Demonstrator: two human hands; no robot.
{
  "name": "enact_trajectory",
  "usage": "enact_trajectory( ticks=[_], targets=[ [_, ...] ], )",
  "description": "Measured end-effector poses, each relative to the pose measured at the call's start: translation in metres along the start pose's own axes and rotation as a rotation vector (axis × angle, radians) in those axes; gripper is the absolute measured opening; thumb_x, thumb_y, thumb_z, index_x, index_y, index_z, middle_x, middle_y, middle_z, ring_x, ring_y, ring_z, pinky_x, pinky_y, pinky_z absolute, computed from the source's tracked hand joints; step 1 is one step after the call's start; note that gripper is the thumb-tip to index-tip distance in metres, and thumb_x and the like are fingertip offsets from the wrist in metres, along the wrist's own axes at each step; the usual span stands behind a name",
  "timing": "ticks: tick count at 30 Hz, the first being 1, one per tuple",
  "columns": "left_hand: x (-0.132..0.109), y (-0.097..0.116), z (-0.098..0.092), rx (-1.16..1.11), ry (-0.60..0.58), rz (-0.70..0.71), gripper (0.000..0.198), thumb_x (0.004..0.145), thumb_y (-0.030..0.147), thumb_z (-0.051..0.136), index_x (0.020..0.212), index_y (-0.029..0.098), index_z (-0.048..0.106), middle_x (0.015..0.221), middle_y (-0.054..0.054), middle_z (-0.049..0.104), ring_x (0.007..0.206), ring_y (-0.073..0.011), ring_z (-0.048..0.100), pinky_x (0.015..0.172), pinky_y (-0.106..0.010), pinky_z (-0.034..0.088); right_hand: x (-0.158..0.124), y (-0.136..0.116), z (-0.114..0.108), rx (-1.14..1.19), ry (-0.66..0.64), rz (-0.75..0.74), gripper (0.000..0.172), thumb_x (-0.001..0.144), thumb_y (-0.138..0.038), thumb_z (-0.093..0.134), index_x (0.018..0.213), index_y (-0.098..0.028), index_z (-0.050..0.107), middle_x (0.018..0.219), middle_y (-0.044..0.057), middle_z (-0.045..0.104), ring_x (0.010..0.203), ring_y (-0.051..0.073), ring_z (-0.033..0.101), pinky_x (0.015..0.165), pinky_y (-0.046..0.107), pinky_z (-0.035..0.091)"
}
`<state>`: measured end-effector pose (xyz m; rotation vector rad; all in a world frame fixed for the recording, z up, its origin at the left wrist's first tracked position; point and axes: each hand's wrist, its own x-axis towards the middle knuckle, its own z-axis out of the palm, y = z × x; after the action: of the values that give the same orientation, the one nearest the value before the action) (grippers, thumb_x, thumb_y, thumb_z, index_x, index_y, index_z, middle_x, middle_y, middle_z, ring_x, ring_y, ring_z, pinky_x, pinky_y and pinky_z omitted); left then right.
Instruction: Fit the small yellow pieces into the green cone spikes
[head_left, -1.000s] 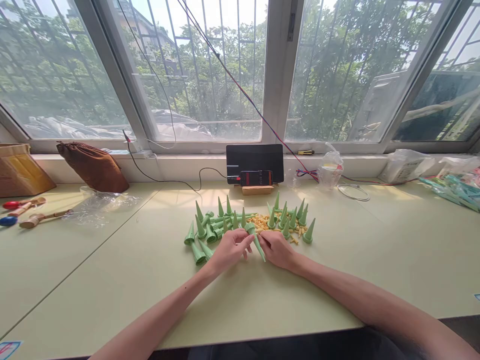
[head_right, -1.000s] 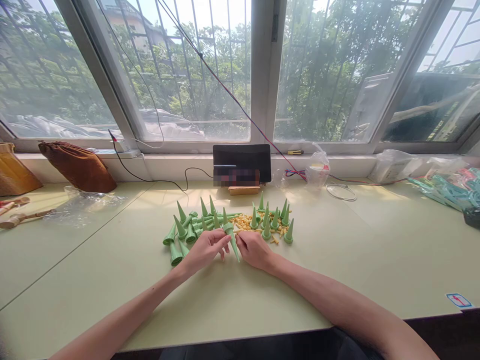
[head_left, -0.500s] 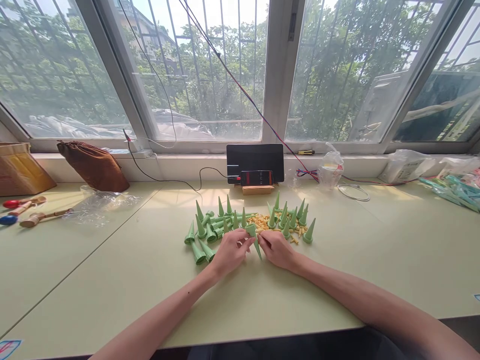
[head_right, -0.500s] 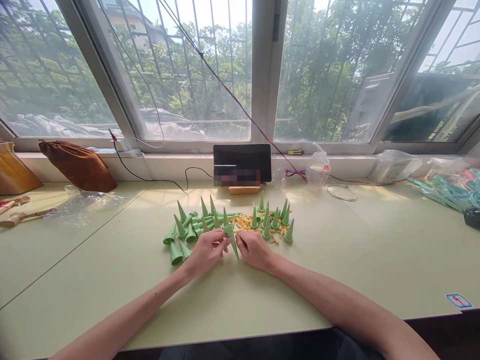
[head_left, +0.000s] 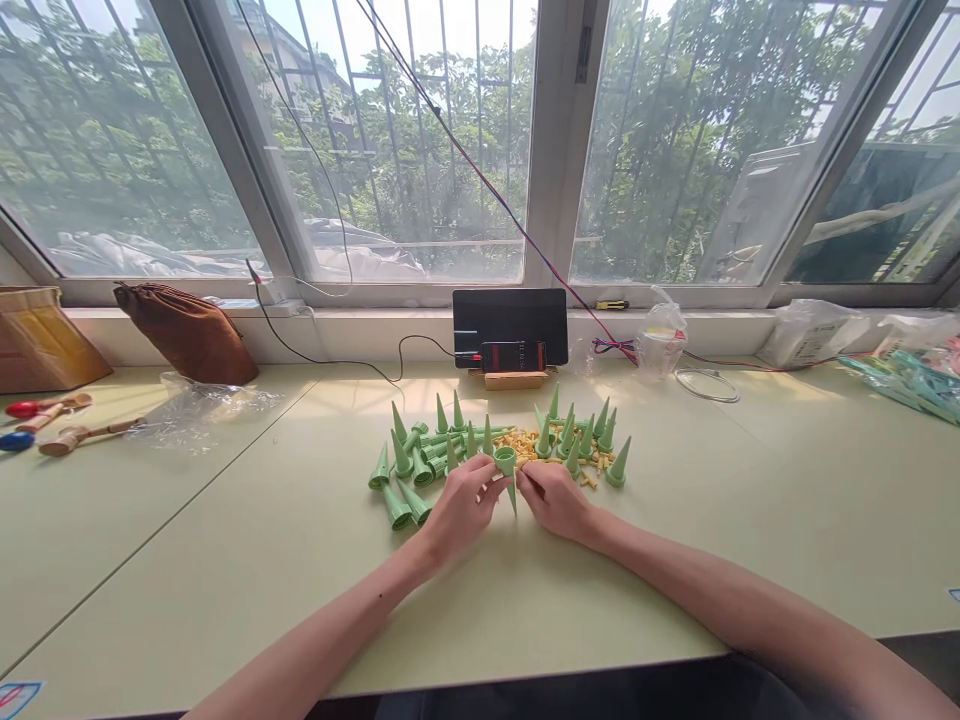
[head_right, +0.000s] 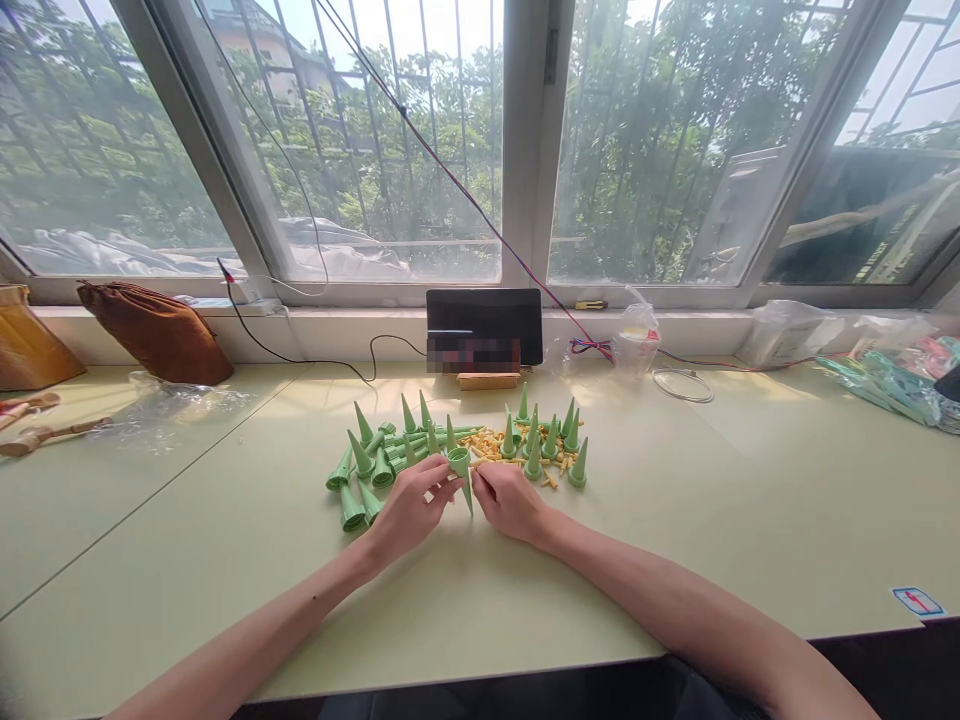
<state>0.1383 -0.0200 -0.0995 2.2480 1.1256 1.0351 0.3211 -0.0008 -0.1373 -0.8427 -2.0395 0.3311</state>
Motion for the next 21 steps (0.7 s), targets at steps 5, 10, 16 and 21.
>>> enact_trajectory(
  ticks=[5,10,16,21],
  targets=[
    [0.001,-0.002,-0.002,0.072,0.006,0.059,0.03,0.096,0.031,0.044,0.071,0.019,0.055,0.079,-0.004,0.053,0.066,-0.014,0.05,0.063,-0.026,0.04,0.0,-0.002,-0.001,0.007,0.012,-0.004,0.033,0.096,-0.021,0.039,0.064,-0.021,0.031,0.056,-0.004,0.038,0.05,0.01,0.033,0.053,0.025,0.028],
    [0.001,-0.003,-0.005,0.124,-0.025,0.116,0.027,0.098,0.03,0.038,0.083,0.019,0.058,0.087,-0.006,0.054,0.07,-0.0149,0.05,0.066,-0.026,0.041,0.0,-0.004,-0.001,0.014,0.015,-0.003,0.033,0.096,-0.022,0.038,0.063,-0.021,0.033,0.055,-0.004,0.038,0.05,0.01,0.032,0.052,0.025,0.028],
    [0.0,-0.002,-0.011,0.202,-0.082,0.182,0.031,0.1,0.025,0.031,0.113,0.021,0.059,0.101,-0.008,0.056,0.077,-0.0133,0.055,0.072,-0.023,0.046,0.0,-0.004,0.0,0.041,0.007,0.003,0.033,0.095,-0.021,0.038,0.063,-0.021,0.031,0.056,-0.004,0.036,0.05,0.01,0.031,0.052,0.024,0.027],
    [0.002,-0.007,-0.014,0.273,-0.05,0.223,0.031,0.1,0.023,0.032,0.116,0.021,0.059,0.097,-0.006,0.056,0.066,-0.009,0.05,0.068,-0.021,0.046,0.002,-0.006,0.001,0.033,0.03,-0.006,0.034,0.095,-0.021,0.038,0.062,-0.021,0.029,0.054,-0.005,0.035,0.048,0.009,0.029,0.05,0.023,0.026]
  ],
)
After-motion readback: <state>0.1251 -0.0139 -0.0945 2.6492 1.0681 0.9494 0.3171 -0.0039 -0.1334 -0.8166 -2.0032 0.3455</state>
